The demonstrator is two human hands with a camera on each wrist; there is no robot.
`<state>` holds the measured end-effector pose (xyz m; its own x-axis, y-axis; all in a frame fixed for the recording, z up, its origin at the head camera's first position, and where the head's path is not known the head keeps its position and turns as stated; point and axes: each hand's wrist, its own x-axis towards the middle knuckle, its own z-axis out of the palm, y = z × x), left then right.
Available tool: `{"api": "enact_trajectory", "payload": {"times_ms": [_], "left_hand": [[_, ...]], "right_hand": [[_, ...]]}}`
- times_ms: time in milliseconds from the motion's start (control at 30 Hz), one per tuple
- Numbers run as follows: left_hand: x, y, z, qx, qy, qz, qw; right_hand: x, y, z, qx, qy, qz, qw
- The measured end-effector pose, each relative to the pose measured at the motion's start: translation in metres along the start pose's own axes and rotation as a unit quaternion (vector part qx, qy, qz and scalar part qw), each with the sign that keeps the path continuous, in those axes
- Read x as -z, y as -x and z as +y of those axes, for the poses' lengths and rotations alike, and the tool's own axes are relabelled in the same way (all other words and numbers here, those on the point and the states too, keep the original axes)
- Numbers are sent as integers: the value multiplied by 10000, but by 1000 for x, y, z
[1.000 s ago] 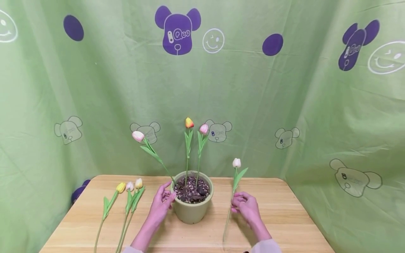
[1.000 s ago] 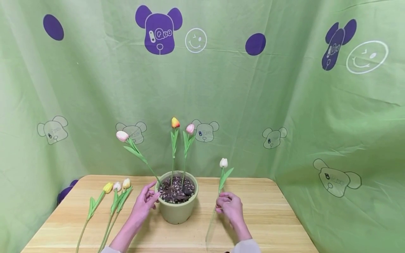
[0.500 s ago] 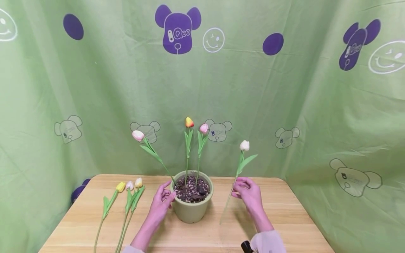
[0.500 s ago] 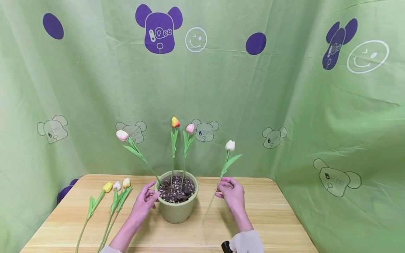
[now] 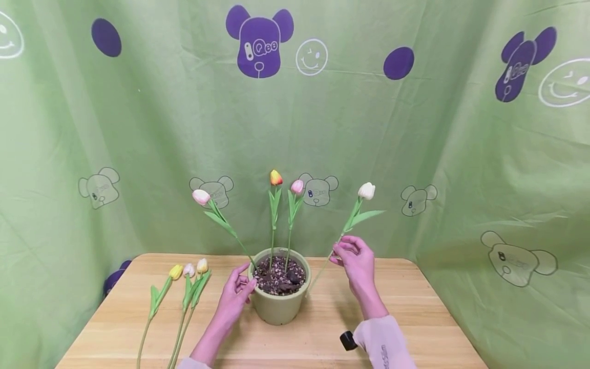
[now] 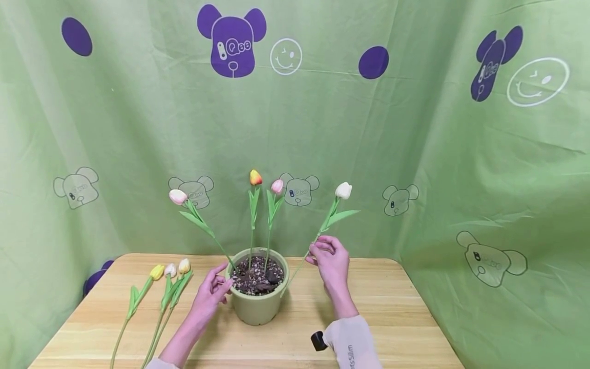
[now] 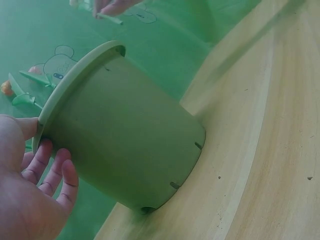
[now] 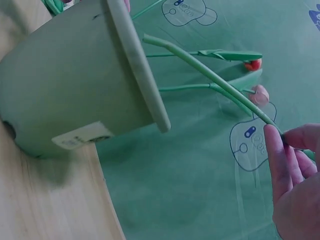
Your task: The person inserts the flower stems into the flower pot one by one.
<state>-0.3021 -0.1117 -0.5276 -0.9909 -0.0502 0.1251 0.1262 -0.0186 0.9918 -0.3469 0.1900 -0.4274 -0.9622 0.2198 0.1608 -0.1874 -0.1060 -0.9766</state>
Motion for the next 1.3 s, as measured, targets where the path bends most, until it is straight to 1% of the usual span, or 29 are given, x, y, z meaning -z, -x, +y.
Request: {"api": "enact_trajectory", "payload": {"times_ms": [167,433,567,767,933,1133,1300], "left_hand": [[0,1,0,-27,54,-23,10000],[0,2,1,-26,91,-35,9999],[0,3,1,-22,97,-48,9999],[0,1,1,-11,129,-43,9999],[1,0,1,-52,137,-45,9999],[0,1,1,-19,145,-64,9999],[0,1,1,-21,159,-58,9999]], "right_hand": [[-12,-4,-2,182,-115,128,9997],[-23,-10,-2,587,-131,386,9974],[-28,-13,-1,860,31,496,9951],[-35,-16,4,1377,291,591,9883],[-39,-17,9,1666,500,615,9828],[-41,-17,19,1839,690,639,9784],[-44,-16,24,1914,718,599,9770]]}}
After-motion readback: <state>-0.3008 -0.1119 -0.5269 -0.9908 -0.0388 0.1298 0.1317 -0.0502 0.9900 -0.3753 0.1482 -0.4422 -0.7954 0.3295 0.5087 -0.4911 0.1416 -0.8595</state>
